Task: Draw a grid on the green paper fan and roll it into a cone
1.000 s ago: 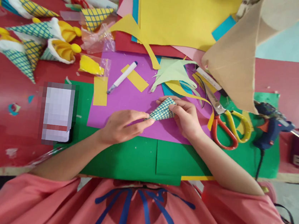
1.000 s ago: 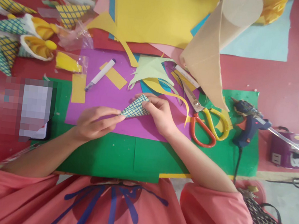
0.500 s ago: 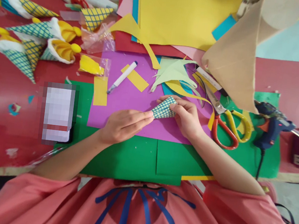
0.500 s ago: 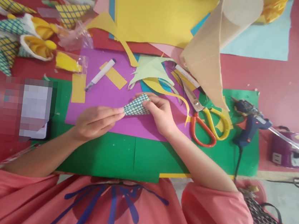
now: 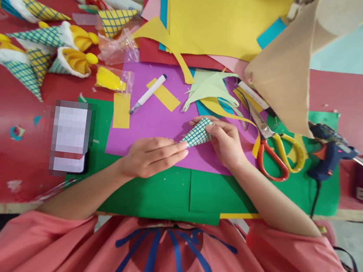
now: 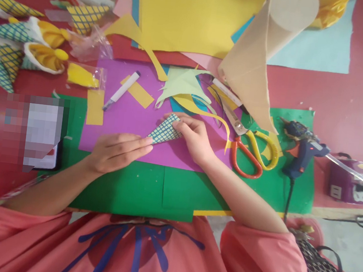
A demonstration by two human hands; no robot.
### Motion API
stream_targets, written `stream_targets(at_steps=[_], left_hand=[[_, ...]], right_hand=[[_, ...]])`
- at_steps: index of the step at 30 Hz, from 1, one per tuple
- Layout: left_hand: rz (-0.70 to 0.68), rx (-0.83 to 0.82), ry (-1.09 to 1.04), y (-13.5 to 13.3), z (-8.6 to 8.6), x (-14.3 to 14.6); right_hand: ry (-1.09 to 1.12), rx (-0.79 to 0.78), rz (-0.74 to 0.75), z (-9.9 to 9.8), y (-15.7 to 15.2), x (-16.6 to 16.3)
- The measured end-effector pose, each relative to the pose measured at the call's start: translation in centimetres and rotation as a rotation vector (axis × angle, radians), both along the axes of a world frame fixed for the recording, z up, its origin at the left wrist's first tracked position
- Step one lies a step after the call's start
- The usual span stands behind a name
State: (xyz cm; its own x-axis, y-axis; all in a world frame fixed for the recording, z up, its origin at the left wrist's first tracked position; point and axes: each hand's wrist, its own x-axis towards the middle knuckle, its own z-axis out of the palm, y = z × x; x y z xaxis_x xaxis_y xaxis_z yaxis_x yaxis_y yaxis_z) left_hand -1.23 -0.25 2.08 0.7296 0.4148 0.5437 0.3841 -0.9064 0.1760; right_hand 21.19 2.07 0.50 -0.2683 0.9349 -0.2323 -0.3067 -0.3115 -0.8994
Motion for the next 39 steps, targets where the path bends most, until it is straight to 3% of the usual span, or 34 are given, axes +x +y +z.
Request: stream_targets(at_steps=[11,15,19,23,31,39], left_hand=[[-0.007,0.102,0.04,0.0,0.4,0.2],[0.04,-0.041,-0.072,0.1,-0.3,0.2],[0.244,-0.281,-0.233,0.3,-0.9,0.6],[0.296,-0.32,-0.278,0.3,-1.1,0.8],[0.202,-0.163,-0.238,0.3,-1.1,0.3],[0.101,0.13,-0.074,0.3,-0.4,-0.4]], right_hand=[[0.022,0.027,-0.039,0.2,0.0,-0.2],[-0.006,0.042,-0.083,0.1,0.0,-0.2],[-0.078,0.083,-0.132,-0.1,0.0,-0.1],[-0.096,0.105,-0.15,-0.2,0.0,0.0],[-0.039,0.087,-0.135,-0.1,0.0,-0.2],[0.036,0.039,-0.073,-0.2,0.1,-0.1]])
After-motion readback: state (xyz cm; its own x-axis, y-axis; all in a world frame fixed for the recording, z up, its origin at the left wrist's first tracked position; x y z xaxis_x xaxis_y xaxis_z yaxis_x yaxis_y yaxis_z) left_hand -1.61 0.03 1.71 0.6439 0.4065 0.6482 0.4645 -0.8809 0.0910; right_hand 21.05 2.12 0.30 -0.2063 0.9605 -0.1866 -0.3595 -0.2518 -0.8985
